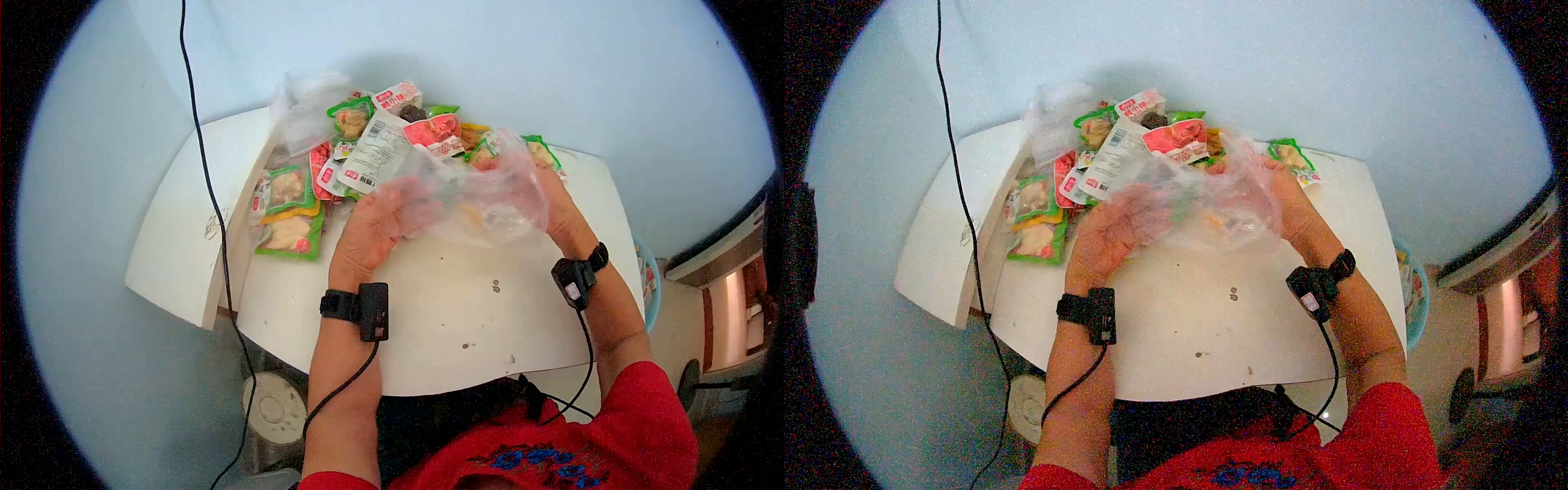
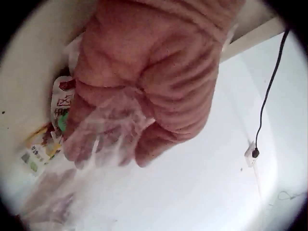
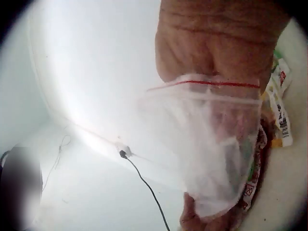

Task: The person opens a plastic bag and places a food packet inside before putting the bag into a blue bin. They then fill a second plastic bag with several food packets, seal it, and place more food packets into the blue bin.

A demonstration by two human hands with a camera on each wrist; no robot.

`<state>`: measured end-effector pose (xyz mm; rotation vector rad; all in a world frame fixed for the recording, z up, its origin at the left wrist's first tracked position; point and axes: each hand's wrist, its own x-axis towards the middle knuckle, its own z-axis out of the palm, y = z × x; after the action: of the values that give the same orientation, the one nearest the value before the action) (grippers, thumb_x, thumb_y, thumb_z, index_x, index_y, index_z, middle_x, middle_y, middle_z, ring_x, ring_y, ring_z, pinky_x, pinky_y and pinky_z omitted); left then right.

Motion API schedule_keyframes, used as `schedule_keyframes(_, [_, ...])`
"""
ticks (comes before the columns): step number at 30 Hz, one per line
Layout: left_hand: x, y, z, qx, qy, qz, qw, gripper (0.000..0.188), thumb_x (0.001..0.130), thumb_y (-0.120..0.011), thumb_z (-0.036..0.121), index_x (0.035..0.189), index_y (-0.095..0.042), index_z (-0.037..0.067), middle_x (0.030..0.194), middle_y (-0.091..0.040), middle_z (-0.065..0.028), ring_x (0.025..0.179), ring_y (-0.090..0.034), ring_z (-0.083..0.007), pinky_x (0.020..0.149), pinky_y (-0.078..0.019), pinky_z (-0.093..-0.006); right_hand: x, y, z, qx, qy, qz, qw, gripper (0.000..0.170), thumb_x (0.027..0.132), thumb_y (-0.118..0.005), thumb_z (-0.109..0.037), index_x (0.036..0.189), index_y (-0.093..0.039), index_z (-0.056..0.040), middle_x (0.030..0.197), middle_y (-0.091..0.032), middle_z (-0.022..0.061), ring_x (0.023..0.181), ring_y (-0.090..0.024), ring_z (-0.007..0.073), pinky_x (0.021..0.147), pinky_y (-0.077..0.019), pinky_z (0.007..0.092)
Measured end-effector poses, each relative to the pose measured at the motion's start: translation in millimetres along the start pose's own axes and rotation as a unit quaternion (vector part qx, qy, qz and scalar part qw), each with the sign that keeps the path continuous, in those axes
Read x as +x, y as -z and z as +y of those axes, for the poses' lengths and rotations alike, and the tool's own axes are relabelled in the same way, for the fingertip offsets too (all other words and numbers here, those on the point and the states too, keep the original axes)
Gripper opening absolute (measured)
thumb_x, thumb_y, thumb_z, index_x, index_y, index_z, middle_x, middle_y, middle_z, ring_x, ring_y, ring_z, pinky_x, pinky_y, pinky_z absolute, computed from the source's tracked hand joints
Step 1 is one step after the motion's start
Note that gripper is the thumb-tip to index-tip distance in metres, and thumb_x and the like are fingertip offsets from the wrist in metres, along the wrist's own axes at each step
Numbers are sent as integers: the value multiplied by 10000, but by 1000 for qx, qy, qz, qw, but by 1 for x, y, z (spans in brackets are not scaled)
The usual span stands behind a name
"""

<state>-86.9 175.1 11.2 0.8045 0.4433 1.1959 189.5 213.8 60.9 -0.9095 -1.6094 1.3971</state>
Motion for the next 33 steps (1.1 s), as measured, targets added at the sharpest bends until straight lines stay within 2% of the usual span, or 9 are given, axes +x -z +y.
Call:
schedule_keyframes(2, [4, 5, -5, 20, 10, 33, 999, 467, 961, -547, 248, 1318, -470, -43, 1308, -553, -193, 1192, -555, -357, 1014, -459, -508, -4, 7, 4, 92, -39, -35, 994, 561, 904, -627, -107, 1395, -386, 21, 1234, -608, 145, 1079, -613, 217, 935, -515, 338])
schedule_keyframes(4, [4, 5, -4, 14, 4, 19, 1000, 429, 944, -572, 183, 1304, -483, -32, 1279, -574, -181, 1162, -578, -347, 992, -483, -492, -8, 12, -2, 322, -119, -71, 937, 599, 893, -648, -129, 1404, -375, 19, 1288, -581, 149, 1123, -596, 231, 948, -503, 357])
schedule_keyframes(6, [5, 4, -4, 5, -1, 16, 1000, 407, 939, -577, 147, 1299, -490, -21, 1263, -585, -176, 1142, -593, -341, 978, -497, -485, -14, 14, -8, 416, -141, -92, 894, 624, 893, -658, -200, 1405, -374, 15, 1334, -552, 157, 1167, -576, 246, 957, -492, 378])
schedule_keyframes(9, [7, 5, -5, -5, -12, 38, 999, 398, 949, -559, 144, 1308, -487, -12, 1259, -587, -182, 1130, -600, -338, 967, -503, -487, -16, 19, 4, 155, -60, -89, 982, 656, 894, -664, -298, 1401, -382, 7, 1380, -509, 183, 1223, -541, 260, 969, -474, 390])
schedule_keyframes(13, [5, 3, -2, 21, -53, 78, 995, 417, 959, -549, 157, 1330, -467, -13, 1268, -579, -189, 1126, -599, -341, 961, -504, -488, -13, 24, 11, -101, 28, -94, 990, 763, 913, -554, -539, 1421, -374, 1, 1360, -500, 166, 1258, -507, 249, 995, -454, 379])
schedule_keyframes(19, [2, -7, 2, 11, -88, 115, 989, 423, 969, -534, 164, 1346, -456, -11, 1292, -560, -191, 1114, -599, -342, 972, -490, -487, -23, 13, -4, 24, 2, -98, 995, 505, 910, -647, -217, 1337, -480, -6, 1260, -601, 103, 1149, -566, 168, 964, -455, 305])
schedule_keyframes(25, [-2, -1, 5, 69, -63, 96, 991, 426, 960, -550, 161, 1332, -467, -30, 1250, -589, -195, 1090, -618, -323, 933, -511, -449, -14, 22, 1, 95, -73, 83, 989, 213, 948, -601, -221, 996, -657, -21, 891, -695, 66, 752, -671, 148, 692, -554, 290])
schedule_keyframes(28, [-4, 7, 7, 129, -39, 68, 989, 451, 956, -556, 202, 1329, -470, -36, 1247, -588, -201, 1096, -613, -328, 945, -501, -457, -13, 26, -3, 96, -49, 127, 986, 166, 954, -578, -178, 931, -647, -29, 732, -637, 37, 579, -598, 136, 545, -504, 277])
schedule_keyframes(33, [-6, -3, 13, 34, 14, -5, 999, 449, 967, -531, 278, 1290, -513, -33, 1200, -617, -195, 1074, -626, -315, 913, -515, -446, -13, 35, 7, 73, -27, 52, 996, 173, 947, -597, -205, 920, -646, -42, 682, -610, 15, 542, -564, 98, 500, -478, 254])
